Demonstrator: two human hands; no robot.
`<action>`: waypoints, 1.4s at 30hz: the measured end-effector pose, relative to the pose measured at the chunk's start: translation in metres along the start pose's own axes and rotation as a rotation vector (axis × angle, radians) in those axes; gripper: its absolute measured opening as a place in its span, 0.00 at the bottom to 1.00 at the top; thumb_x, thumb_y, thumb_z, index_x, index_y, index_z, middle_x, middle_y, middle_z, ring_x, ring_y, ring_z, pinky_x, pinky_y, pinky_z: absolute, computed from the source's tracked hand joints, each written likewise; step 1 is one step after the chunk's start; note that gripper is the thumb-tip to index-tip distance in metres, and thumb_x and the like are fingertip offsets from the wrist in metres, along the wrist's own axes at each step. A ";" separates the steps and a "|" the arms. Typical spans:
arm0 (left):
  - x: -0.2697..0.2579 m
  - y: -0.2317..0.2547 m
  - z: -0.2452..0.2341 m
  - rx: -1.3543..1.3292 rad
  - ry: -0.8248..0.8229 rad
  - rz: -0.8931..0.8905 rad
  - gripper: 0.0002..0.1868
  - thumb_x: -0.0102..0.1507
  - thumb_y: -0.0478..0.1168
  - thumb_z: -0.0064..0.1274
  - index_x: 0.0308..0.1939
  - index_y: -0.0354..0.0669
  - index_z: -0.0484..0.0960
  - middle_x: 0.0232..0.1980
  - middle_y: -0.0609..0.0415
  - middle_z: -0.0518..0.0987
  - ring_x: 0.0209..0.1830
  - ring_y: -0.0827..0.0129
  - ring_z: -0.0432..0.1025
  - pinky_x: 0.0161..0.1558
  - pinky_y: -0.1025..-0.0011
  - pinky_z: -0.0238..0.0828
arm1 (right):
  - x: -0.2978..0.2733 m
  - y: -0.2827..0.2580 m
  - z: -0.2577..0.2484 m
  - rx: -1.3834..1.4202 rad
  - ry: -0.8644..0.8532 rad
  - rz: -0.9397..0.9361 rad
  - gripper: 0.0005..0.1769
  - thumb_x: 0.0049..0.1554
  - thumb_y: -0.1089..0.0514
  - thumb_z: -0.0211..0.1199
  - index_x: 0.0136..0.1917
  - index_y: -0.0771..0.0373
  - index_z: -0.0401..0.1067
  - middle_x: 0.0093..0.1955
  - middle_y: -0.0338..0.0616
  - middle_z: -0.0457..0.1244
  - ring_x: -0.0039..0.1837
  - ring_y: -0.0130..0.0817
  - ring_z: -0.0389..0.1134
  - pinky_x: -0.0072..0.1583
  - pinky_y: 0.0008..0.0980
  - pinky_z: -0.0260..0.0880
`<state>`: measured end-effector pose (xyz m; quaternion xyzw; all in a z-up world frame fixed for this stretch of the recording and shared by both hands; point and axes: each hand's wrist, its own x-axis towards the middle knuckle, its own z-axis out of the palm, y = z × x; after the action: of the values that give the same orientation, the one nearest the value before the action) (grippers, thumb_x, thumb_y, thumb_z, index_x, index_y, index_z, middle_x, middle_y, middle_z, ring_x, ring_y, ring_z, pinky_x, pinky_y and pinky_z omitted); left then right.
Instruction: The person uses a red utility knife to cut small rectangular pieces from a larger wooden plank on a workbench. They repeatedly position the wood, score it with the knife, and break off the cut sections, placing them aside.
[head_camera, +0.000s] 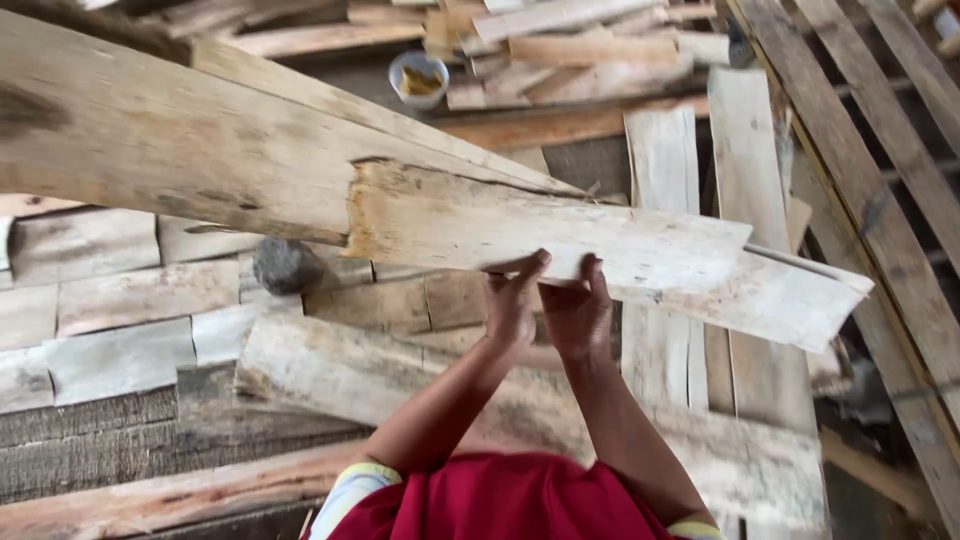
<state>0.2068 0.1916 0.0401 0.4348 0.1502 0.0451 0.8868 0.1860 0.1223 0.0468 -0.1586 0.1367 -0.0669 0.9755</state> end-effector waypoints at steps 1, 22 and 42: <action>0.005 0.001 0.008 -0.014 -0.025 -0.031 0.20 0.52 0.40 0.76 0.42 0.43 0.82 0.44 0.53 0.81 0.53 0.66 0.72 0.70 0.53 0.50 | 0.016 -0.005 -0.007 -0.002 0.040 0.004 0.12 0.59 0.48 0.66 0.48 0.57 0.70 0.65 0.55 0.61 0.67 0.48 0.64 0.76 0.54 0.58; 0.298 0.000 0.001 -0.366 0.174 -0.065 0.34 0.62 0.41 0.67 0.60 0.40 0.57 0.53 0.40 0.78 0.49 0.53 0.77 0.51 0.48 0.77 | 0.310 -0.047 -0.005 -0.307 0.256 -0.186 0.29 0.50 0.42 0.78 0.60 0.53 0.75 0.60 0.48 0.65 0.64 0.45 0.66 0.69 0.50 0.63; 0.353 -0.052 0.018 -0.243 -0.173 -0.293 0.42 0.70 0.57 0.47 0.83 0.57 0.44 0.80 0.53 0.60 0.74 0.56 0.63 0.65 0.58 0.65 | 0.377 0.018 -0.005 -0.528 0.079 0.100 0.26 0.65 0.56 0.58 0.74 0.52 0.59 0.65 0.45 0.65 0.65 0.39 0.70 0.62 0.45 0.76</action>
<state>0.5448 0.2204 -0.0708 0.3006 0.1283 -0.1041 0.9393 0.5455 0.0729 -0.0559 -0.3980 0.1950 0.0132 0.8963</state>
